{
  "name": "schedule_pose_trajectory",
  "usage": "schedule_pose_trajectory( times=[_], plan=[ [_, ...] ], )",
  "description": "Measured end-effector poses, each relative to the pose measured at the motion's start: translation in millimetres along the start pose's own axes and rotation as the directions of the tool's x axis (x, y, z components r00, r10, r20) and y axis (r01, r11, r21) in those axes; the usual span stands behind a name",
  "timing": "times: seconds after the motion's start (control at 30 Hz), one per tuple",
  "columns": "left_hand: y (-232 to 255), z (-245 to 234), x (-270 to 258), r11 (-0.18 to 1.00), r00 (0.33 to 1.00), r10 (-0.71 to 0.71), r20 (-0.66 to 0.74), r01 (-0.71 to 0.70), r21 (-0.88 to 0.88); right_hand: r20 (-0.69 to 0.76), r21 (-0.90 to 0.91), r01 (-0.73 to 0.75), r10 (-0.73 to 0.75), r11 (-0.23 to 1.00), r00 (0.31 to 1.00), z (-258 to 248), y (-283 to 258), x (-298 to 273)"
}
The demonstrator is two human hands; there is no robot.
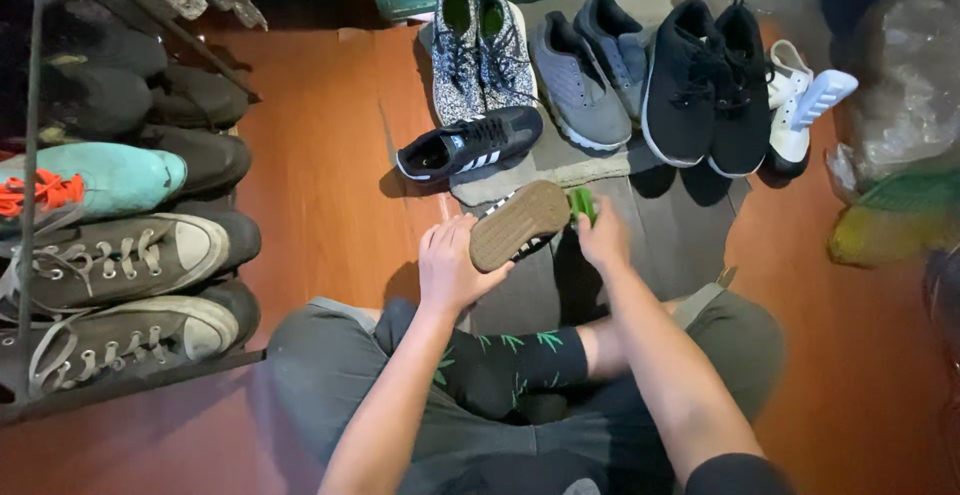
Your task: Cleaning the sole of a sneaker using a small brush while sitting on the floor
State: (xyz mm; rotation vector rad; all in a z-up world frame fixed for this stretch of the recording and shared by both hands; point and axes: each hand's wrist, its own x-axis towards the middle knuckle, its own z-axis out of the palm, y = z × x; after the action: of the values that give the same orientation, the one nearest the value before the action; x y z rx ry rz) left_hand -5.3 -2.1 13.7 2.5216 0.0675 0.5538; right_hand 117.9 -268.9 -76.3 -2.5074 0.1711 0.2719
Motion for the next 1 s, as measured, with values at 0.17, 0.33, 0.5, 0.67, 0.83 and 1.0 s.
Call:
schedule_pose_trajectory(
  times=[0.17,0.33,0.5,0.67,0.83,1.0],
  plan=[
    [-5,5,-1,1.000,1.000,-0.006,-0.007,0.006,-0.021,-0.230,0.103,0.334,-0.304,0.937,0.925,-25,-59,-41],
    [-7,9,-3,1.000,1.000,0.013,-0.014,-0.012,0.014,-0.188,-0.292,0.709,-0.765,0.642,0.616,4,-55,-48],
    [-1,3,0,1.000,1.000,0.004,0.003,-0.004,0.008,-0.112,0.052,0.200,-0.194,0.978,0.975,-6,-45,-28],
    [1,-2,4,1.000,1.000,-0.004,0.016,0.004,-0.006,-0.084,0.152,0.154,-0.142,0.976,0.986,-30,-44,-41],
    [3,0,4,1.000,1.000,0.005,0.020,-0.005,-0.003,-0.002,0.011,0.151,-0.151,0.988,0.989,-20,-21,-41],
    [-2,4,1,1.000,1.000,-0.010,0.017,0.010,0.018,-0.032,0.058,0.330,-0.328,0.942,0.944,-39,-57,-65]
  ],
)
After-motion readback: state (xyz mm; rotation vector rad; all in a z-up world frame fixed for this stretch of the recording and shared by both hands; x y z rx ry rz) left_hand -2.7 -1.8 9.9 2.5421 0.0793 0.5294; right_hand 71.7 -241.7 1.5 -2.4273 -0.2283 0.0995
